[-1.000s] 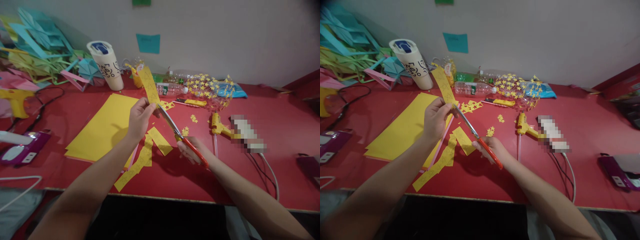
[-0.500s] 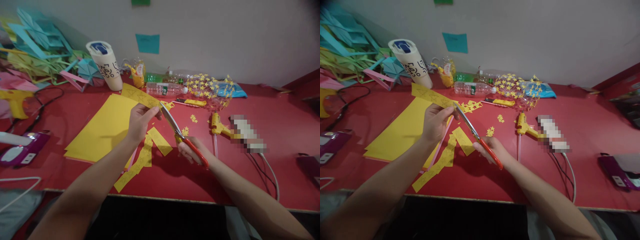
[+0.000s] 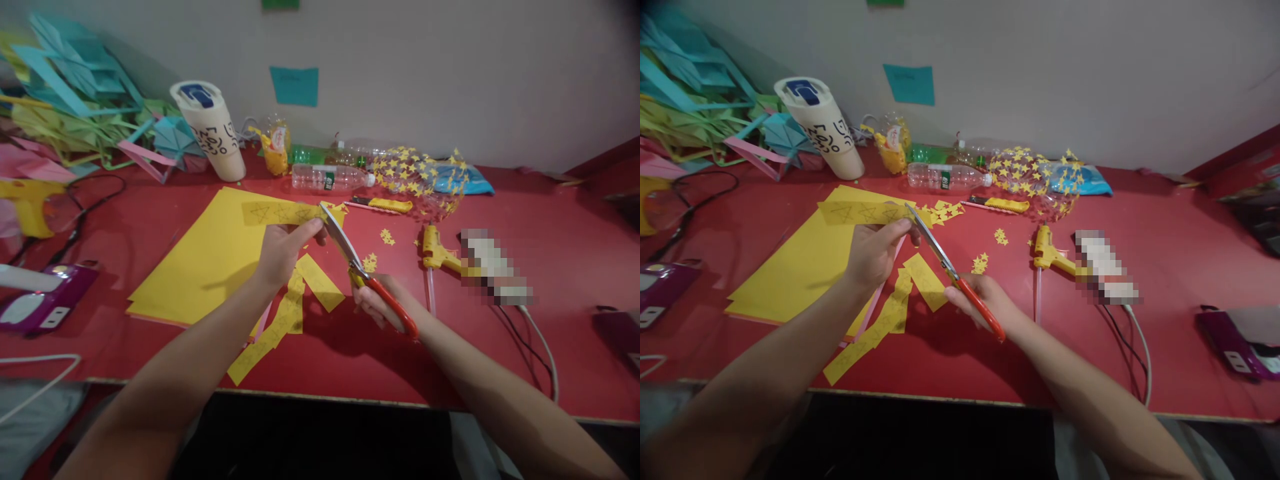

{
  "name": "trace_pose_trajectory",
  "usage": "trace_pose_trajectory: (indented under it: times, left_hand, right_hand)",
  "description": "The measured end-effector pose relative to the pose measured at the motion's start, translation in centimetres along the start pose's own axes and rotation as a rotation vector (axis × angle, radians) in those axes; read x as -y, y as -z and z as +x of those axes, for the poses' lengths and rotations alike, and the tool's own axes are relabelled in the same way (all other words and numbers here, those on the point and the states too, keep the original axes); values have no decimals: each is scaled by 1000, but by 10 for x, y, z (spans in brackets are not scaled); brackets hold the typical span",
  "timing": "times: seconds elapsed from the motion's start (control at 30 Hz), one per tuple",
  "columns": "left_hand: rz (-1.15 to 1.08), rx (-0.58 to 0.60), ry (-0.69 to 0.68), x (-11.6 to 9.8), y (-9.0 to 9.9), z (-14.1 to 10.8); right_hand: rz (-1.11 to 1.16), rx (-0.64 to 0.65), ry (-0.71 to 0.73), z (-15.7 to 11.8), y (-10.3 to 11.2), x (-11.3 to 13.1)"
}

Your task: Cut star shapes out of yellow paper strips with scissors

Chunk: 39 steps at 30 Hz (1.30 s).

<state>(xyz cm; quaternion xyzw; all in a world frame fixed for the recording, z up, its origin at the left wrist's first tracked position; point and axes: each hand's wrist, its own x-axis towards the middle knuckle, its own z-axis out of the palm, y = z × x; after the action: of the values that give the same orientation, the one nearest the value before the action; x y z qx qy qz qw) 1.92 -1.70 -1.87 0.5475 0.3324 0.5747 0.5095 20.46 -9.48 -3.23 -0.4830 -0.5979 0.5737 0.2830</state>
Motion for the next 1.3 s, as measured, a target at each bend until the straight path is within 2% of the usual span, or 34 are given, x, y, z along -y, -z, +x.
trace_pose_trajectory:
  times: [0.27,0.53,1.1,1.3]
  left_hand:
    - [-19,8,25,0,0,1]
    - [-16,9,30,0,0,1]
    - [-88,-8,59,-4,0,3]
    - [-119,-32,6,-7,1,7]
  right_hand:
    - [-25,-66,-63,-1,-4,7]
    - [-17,-56,-131,-2,-4,19]
    - [4,-82,-99,-1,-2,18]
    - [6,-109,-114,-1,-1,17]
